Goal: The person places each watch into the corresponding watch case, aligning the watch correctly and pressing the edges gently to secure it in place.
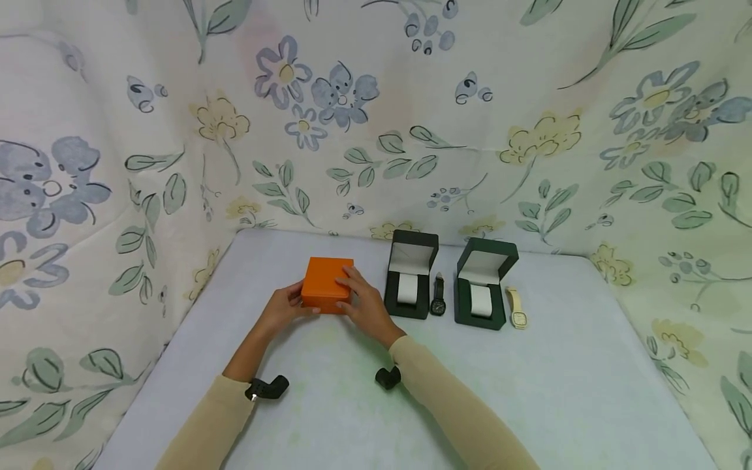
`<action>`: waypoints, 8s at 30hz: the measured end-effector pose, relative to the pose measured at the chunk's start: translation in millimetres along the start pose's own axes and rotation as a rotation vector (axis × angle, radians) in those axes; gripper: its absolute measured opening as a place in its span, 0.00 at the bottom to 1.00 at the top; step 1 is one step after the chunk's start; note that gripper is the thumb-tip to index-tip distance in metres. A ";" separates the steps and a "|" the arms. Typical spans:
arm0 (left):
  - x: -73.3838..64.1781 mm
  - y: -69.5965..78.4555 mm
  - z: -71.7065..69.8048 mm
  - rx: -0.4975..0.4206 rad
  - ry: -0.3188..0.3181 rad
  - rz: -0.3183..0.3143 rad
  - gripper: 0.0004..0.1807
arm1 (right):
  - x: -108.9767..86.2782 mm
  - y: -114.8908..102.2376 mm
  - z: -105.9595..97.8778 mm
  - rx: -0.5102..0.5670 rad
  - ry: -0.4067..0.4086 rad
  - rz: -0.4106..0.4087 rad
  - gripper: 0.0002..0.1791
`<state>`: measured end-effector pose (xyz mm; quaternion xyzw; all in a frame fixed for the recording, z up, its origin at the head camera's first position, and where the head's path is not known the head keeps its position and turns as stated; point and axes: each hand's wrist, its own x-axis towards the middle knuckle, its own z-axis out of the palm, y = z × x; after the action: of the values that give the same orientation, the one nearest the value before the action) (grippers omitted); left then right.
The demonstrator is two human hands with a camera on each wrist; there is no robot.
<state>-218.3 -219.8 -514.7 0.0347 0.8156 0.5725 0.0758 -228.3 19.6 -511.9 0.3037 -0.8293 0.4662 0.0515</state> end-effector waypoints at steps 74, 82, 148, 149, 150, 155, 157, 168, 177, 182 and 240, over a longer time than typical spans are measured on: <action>-16.7 90.5 34.2 0.197 0.094 0.224 0.44 | -56.4 -25.8 -145.6 0.009 0.254 0.029 0.16; -11.3 94.2 48.8 0.209 0.059 0.295 0.41 | -61.2 -22.3 -151.7 -0.020 0.298 0.121 0.15; 50.9 91.0 136.4 0.342 -0.133 0.394 0.42 | -71.8 13.2 -152.0 -0.322 0.168 0.599 0.31; 51.5 91.2 136.9 0.343 -0.134 0.386 0.42 | -71.9 13.9 -151.5 -0.327 0.165 0.599 0.31; 52.5 91.2 137.4 0.351 -0.133 0.380 0.42 | -71.9 14.6 -151.0 -0.331 0.164 0.596 0.32; 57.5 93.0 138.1 0.387 -0.117 0.362 0.43 | -69.8 16.7 -149.9 -0.339 0.167 0.560 0.32; 59.5 94.3 138.2 0.388 -0.125 0.364 0.43 | -68.7 17.8 -149.3 -0.343 0.168 0.555 0.32; 63.6 98.6 138.3 0.465 -0.169 0.374 0.45 | -65.8 25.4 -136.4 -0.386 0.147 0.575 0.26; 69.8 103.7 144.1 0.575 -0.212 0.345 0.44 | -67.9 32.5 -130.2 -0.407 0.145 0.556 0.30; 73.7 107.2 146.9 0.670 -0.229 0.351 0.43 | -68.3 35.7 -128.5 -0.435 0.158 0.518 0.26; 67.8 95.9 156.3 0.720 -0.125 0.397 0.42 | -68.9 34.5 -132.5 -0.228 0.458 0.367 0.18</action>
<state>-262.5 -32.2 -482.4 0.2503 0.9350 0.2512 -0.0034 -217.7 170.8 -488.8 0.0284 -0.8840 0.4281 0.1854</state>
